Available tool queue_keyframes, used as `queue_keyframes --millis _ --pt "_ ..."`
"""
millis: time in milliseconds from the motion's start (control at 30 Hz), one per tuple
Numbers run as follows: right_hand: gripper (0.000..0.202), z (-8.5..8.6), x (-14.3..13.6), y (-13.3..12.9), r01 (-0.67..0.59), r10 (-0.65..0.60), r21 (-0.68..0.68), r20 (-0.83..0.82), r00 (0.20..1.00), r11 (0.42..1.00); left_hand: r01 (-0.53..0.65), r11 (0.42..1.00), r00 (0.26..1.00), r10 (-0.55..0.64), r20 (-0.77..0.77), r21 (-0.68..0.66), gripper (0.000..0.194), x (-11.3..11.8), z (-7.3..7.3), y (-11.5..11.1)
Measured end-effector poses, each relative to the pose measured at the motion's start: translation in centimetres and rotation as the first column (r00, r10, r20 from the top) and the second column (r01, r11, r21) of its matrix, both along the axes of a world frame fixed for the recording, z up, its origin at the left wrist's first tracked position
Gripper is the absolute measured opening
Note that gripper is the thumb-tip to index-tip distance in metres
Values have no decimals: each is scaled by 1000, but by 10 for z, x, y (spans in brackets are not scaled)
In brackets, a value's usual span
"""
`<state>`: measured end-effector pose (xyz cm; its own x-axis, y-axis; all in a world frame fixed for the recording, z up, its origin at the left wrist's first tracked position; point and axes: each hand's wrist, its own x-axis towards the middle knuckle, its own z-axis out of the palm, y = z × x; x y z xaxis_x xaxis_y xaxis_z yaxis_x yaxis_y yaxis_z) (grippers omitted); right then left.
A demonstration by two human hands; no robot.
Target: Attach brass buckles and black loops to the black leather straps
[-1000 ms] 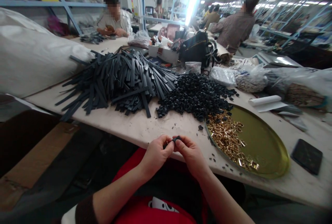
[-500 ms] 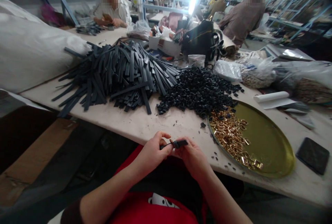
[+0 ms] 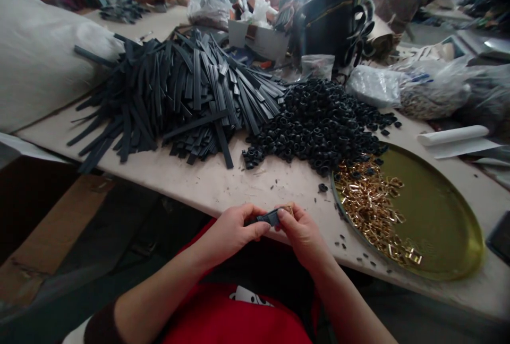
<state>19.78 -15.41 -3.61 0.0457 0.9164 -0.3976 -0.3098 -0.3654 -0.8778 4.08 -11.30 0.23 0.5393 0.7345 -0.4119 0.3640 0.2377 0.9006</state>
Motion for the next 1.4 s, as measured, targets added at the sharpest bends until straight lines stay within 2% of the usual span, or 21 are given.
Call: queue_keyframes --millis 100,167,300,433,567,667,767,833,933,1133,1233,1300,1400 --pt "20 0 1 2 83 -108 102 272 956 991 35 999 998 -33 57 -31 26 0 -1 1" --pt "20 0 2 -1 14 -64 135 371 926 991 46 998 997 -43 66 -44 29 2 -4 1" --pt "14 -2 6 -11 -209 94 147 554 827 967 63 992 996 -56 72 -105 32 7 -10 -1" --pt "13 -7 6 -20 -210 55 149 677 733 966 91 989 995 -86 48 -116 35 11 -12 -7" --pt "16 -12 0 -28 -147 -29 184 712 702 972 128 991 989 -125 -81 35 38 14 -12 -13" --pt "16 -13 -1 -34 -165 -11 170 729 684 971 111 993 992 -113 -64 -30 39 17 -14 -19" --pt "16 -11 4 -41 -245 59 161 713 699 956 80 982 997 -77 25 -169 38 20 -15 -25" --pt "17 -6 8 -46 -310 122 162 680 723 937 97 976 994 -87 62 -193 37 19 -15 -28" --pt "18 1 13 -53 -405 209 153 665 717 902 137 973 990 -126 67 -188 36 13 -13 -34" --pt "13 11 16 -64 -575 381 58 694 611 816 212 966 977 -213 9 -147 39 3 -12 -51" --pt "11 13 16 -68 -614 436 26 680 589 789 244 964 969 -247 -18 -106 37 4 -15 -60" --pt "10 10 14 -71 -593 412 42 679 608 804 230 969 973 -232 -15 -92 37 4 -17 -62" --pt "12 2 8 -76 -497 288 136 673 681 857 192 975 981 -189 30 -116 42 -2 -18 -59"
